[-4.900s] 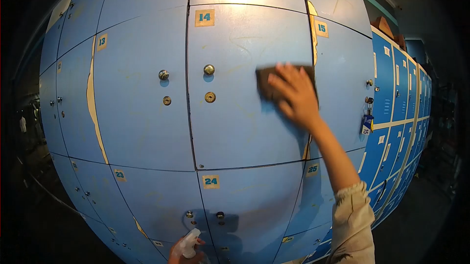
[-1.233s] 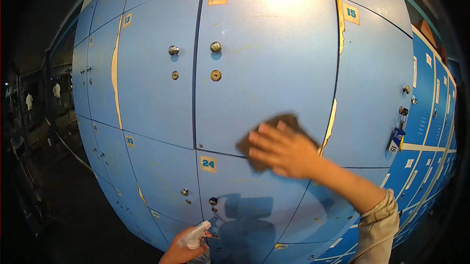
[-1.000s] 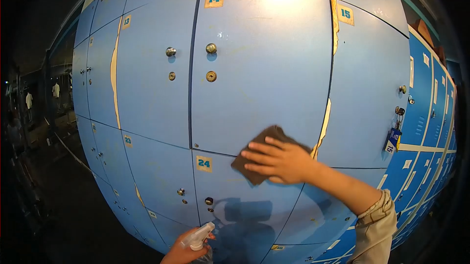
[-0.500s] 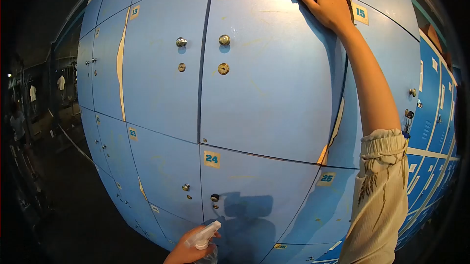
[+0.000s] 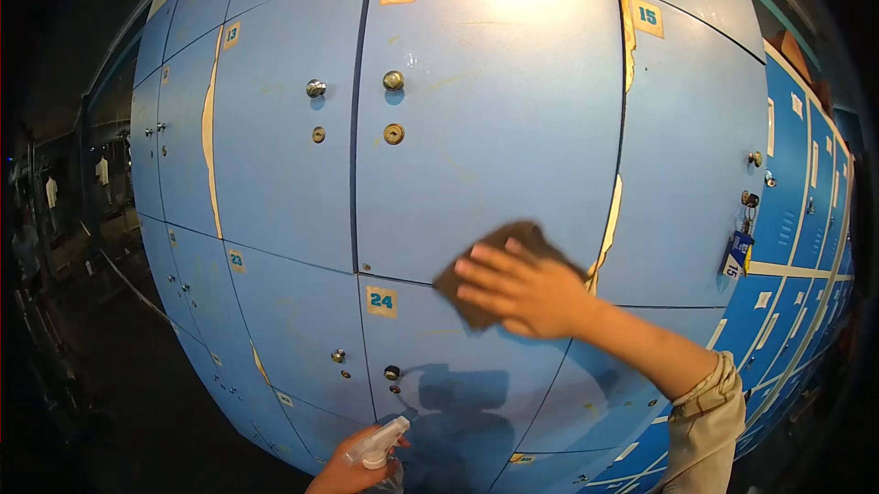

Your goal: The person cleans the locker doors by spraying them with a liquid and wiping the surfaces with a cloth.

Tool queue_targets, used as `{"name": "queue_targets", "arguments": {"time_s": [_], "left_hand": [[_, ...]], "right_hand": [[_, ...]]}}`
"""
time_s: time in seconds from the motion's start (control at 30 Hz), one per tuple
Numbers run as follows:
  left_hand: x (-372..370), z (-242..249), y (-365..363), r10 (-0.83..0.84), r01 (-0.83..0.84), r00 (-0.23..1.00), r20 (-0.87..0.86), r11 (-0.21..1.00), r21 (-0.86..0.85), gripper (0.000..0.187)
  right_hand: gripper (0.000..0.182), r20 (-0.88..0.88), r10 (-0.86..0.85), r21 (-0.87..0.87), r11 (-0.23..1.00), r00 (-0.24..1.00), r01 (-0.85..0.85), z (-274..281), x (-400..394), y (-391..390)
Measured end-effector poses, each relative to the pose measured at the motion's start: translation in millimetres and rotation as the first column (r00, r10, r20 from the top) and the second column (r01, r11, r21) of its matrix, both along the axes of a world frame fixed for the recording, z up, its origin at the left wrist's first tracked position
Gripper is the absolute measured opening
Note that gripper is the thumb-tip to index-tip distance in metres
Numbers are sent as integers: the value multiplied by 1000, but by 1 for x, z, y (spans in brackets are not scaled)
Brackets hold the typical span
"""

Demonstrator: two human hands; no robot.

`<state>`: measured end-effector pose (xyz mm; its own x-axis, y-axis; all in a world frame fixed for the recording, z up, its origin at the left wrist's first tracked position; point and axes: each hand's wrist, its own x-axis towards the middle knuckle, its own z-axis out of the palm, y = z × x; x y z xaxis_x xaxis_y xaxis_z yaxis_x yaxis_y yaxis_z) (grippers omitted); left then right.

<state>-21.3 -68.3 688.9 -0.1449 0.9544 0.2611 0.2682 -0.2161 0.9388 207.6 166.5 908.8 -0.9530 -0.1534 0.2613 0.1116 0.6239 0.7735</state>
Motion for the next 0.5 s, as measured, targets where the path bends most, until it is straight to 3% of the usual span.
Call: {"name": "queue_targets", "arguments": {"time_s": [0.13,0.23,0.33,0.5], "left_hand": [[9,8,3,-19,25,996,-92,998,63,64],[13,8,3,-14,19,997,-81,998,60,64],[12,8,4,-16,20,996,-85,999,42,65],[9,8,7,-31,31,999,14,999,28,64]], "right_hand": [[72,95,52,-10,999,994,-52,-10,2,3],[71,83,70,53,996,994,-74,22,-3,8],[71,-109,89,54,995,990,-83,70,-14,13],[66,-492,237,328,942,838,-74,183,-33,24]]}}
